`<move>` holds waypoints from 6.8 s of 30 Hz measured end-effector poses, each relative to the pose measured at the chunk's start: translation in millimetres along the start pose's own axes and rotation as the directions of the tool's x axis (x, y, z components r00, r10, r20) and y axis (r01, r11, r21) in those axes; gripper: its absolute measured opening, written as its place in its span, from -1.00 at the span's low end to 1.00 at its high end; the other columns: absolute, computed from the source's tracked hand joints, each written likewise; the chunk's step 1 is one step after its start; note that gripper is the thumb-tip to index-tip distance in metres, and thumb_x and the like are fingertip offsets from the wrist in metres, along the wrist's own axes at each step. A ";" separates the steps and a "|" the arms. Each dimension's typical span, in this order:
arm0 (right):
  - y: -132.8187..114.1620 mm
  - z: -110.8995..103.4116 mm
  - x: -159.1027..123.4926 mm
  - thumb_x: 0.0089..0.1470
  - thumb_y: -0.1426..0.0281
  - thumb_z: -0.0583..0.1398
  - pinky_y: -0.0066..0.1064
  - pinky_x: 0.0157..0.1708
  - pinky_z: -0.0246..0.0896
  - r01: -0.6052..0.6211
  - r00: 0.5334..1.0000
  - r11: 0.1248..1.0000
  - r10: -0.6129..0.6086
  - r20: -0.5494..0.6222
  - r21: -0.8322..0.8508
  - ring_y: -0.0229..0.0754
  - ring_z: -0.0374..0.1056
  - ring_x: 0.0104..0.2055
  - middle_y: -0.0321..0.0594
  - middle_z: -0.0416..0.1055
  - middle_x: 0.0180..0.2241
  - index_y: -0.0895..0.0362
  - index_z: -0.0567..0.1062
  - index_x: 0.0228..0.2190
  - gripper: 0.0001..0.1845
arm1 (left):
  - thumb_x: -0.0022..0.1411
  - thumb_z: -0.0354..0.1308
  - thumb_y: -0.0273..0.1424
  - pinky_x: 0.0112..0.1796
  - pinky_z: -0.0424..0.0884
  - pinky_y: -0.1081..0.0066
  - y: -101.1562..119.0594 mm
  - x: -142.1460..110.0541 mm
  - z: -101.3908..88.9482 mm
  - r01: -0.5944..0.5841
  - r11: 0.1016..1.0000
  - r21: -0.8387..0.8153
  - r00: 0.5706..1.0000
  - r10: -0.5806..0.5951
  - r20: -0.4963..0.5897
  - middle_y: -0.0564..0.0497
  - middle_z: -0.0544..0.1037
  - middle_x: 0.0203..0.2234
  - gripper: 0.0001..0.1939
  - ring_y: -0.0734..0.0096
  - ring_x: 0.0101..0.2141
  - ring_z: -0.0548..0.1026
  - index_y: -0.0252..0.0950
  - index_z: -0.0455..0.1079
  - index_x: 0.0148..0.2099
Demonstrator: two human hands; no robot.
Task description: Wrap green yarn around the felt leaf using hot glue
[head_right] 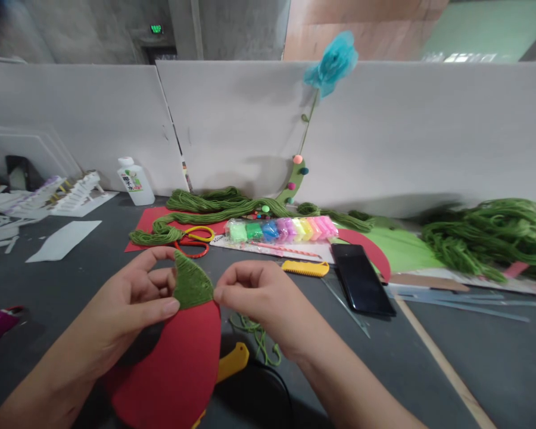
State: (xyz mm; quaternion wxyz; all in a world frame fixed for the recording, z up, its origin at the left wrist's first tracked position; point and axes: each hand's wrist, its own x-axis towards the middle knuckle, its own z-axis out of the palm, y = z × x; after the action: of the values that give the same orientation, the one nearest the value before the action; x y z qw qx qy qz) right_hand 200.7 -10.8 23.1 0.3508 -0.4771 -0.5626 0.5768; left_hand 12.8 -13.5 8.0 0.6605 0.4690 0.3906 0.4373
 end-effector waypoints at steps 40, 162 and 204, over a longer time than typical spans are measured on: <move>9.6 23.8 -21.1 0.11 0.52 0.07 -0.43 -0.59 -0.13 0.416 0.671 0.208 -0.727 0.145 -0.885 -0.30 0.11 -0.58 -0.32 0.27 -0.59 0.17 0.46 -0.44 -0.82 | 0.13 0.06 -0.41 -0.43 0.24 0.50 -5.8 -6.7 13.2 -0.089 0.809 0.581 0.955 0.235 -0.180 0.12 0.39 -0.63 -0.76 0.44 -0.50 0.34 -0.25 0.32 -0.58; -8.5 -16.9 -5.0 -0.06 0.43 0.14 -0.49 -0.59 -0.03 0.128 0.990 0.945 -0.141 -0.021 -0.301 -0.34 0.12 -0.58 -0.38 0.22 -0.64 0.15 0.38 -0.60 -0.87 | 0.11 0.18 -0.42 -0.50 0.32 0.59 -9.8 5.5 4.3 0.004 0.998 0.067 0.999 0.000 -0.050 0.11 0.48 -0.54 -0.93 0.58 -0.57 0.43 -0.27 0.34 -0.34; 2.8 -15.6 5.0 -0.11 0.50 0.13 -0.52 -0.62 -0.10 0.154 0.975 0.771 -0.222 -0.034 -0.617 -0.37 0.06 -0.61 -0.40 0.20 -0.68 0.17 0.49 -0.56 -0.87 | 0.12 0.14 -0.32 -0.65 0.28 0.59 -21.5 10.6 8.6 0.187 0.962 0.201 0.978 -0.201 0.055 0.02 0.55 -0.65 -0.82 0.58 -0.73 0.38 -0.34 0.40 -0.29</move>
State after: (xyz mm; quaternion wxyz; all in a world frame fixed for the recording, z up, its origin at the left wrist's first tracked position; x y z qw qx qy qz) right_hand 214.4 -1.5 20.9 0.2628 -0.5358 -0.7442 0.3001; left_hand 28.6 -9.7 -11.6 0.6652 0.5071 0.4506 0.3121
